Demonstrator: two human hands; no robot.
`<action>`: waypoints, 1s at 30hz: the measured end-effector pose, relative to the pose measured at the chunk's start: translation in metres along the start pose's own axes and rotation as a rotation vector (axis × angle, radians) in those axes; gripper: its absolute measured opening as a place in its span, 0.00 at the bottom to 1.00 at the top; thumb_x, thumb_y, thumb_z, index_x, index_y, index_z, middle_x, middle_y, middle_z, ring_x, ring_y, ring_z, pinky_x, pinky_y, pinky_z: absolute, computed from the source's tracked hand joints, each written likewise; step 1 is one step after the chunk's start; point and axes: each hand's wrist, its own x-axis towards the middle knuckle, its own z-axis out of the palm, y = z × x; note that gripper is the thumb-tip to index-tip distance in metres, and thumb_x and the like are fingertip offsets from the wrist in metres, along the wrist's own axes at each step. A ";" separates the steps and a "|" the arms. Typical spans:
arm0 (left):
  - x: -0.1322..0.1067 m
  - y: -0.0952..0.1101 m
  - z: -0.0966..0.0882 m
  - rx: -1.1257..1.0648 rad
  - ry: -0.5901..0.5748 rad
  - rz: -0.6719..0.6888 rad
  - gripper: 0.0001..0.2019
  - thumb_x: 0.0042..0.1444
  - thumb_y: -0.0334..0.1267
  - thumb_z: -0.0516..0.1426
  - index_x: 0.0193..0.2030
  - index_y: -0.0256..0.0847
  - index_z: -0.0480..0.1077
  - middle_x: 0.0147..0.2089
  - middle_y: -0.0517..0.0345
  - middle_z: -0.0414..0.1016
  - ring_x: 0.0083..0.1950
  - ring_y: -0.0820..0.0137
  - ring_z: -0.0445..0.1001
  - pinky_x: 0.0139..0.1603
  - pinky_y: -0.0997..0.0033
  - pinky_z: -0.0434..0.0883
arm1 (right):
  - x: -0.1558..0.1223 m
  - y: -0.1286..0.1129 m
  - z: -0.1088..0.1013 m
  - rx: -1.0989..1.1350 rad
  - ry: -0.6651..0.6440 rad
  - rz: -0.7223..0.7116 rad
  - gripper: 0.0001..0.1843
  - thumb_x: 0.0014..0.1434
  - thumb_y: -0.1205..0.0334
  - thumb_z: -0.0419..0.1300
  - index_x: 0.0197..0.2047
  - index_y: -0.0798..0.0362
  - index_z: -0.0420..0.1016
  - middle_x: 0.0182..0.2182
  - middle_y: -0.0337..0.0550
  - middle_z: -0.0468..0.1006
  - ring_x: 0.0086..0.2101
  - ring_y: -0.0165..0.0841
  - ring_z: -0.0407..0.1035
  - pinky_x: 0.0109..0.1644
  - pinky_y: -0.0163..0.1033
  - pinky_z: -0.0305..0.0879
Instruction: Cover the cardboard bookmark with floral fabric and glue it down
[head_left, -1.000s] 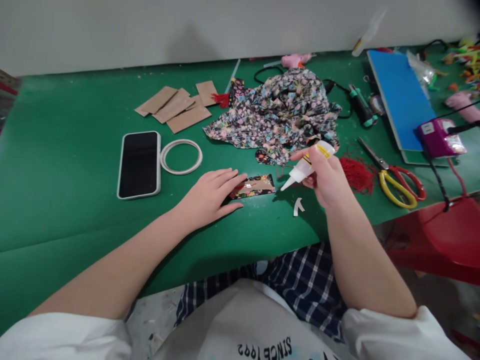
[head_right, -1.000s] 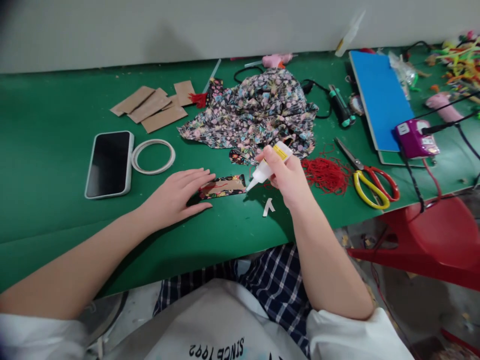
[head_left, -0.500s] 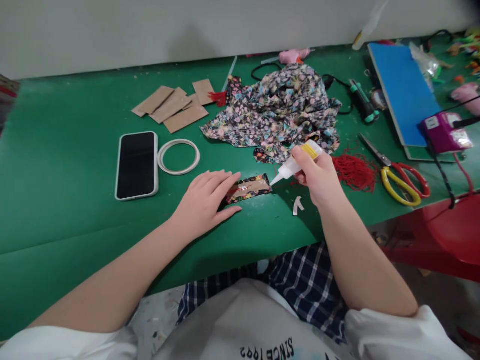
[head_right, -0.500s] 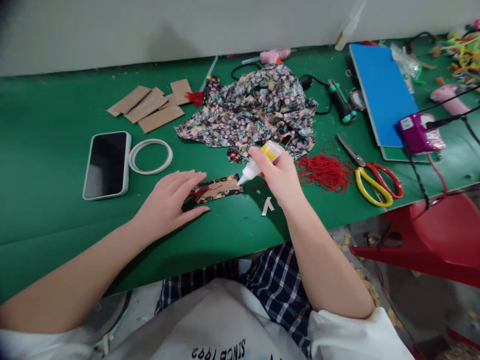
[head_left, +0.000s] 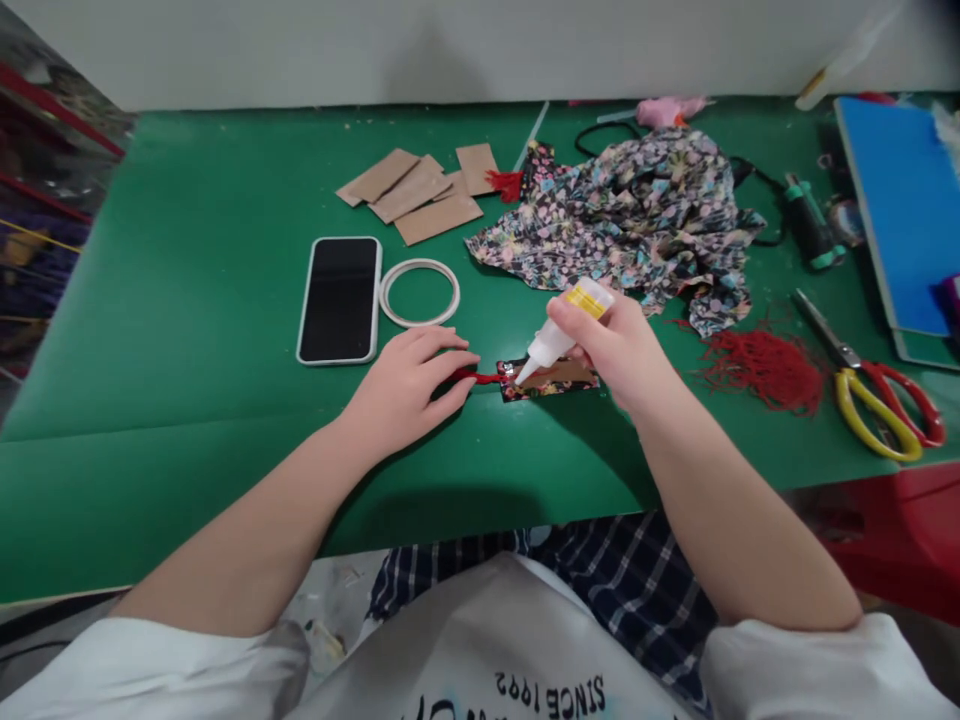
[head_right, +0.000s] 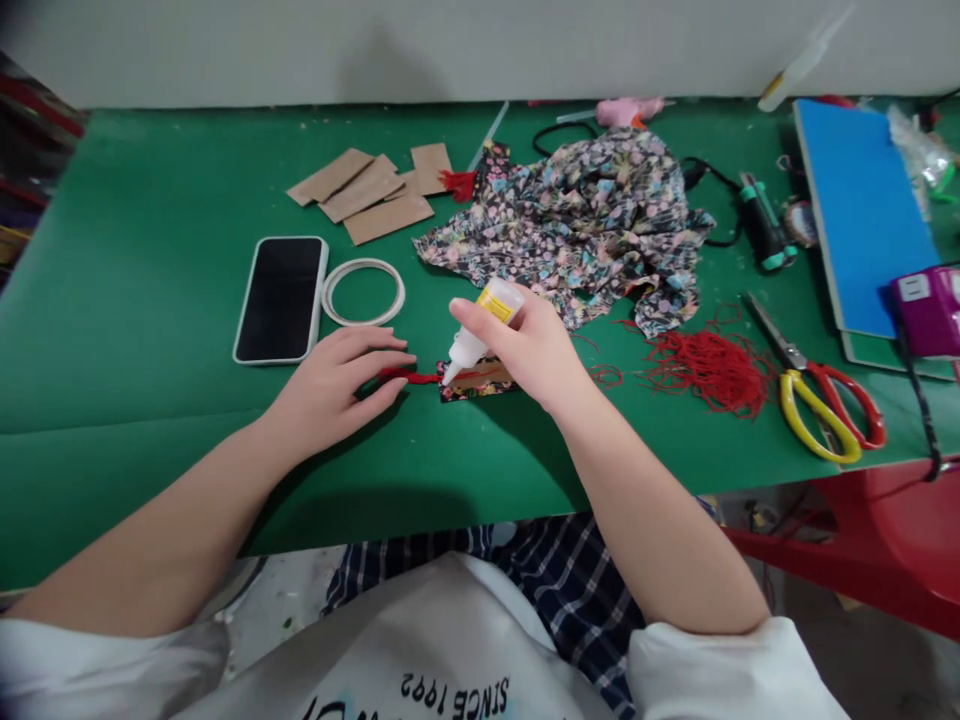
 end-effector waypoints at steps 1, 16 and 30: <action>0.001 0.000 0.000 -0.006 -0.001 0.005 0.11 0.58 0.36 0.53 0.45 0.37 0.71 0.47 0.49 0.73 0.53 0.62 0.69 0.56 0.57 0.66 | 0.001 0.004 0.001 0.002 -0.007 0.019 0.22 0.49 0.42 0.61 0.25 0.52 0.63 0.19 0.33 0.65 0.20 0.23 0.61 0.23 0.31 0.57; -0.002 0.010 -0.002 -0.074 -0.061 0.160 0.10 0.56 0.37 0.56 0.41 0.38 0.75 0.47 0.49 0.75 0.55 0.60 0.68 0.57 0.56 0.66 | -0.001 0.014 0.006 -0.093 0.000 0.051 0.21 0.48 0.42 0.62 0.27 0.52 0.64 0.20 0.33 0.66 0.21 0.24 0.61 0.23 0.32 0.56; -0.001 0.012 0.000 -0.097 -0.079 0.164 0.10 0.56 0.38 0.56 0.41 0.39 0.75 0.48 0.48 0.75 0.56 0.59 0.68 0.57 0.56 0.66 | -0.001 0.014 0.005 -0.212 0.016 0.016 0.21 0.49 0.41 0.60 0.26 0.52 0.64 0.21 0.34 0.66 0.22 0.25 0.61 0.24 0.33 0.55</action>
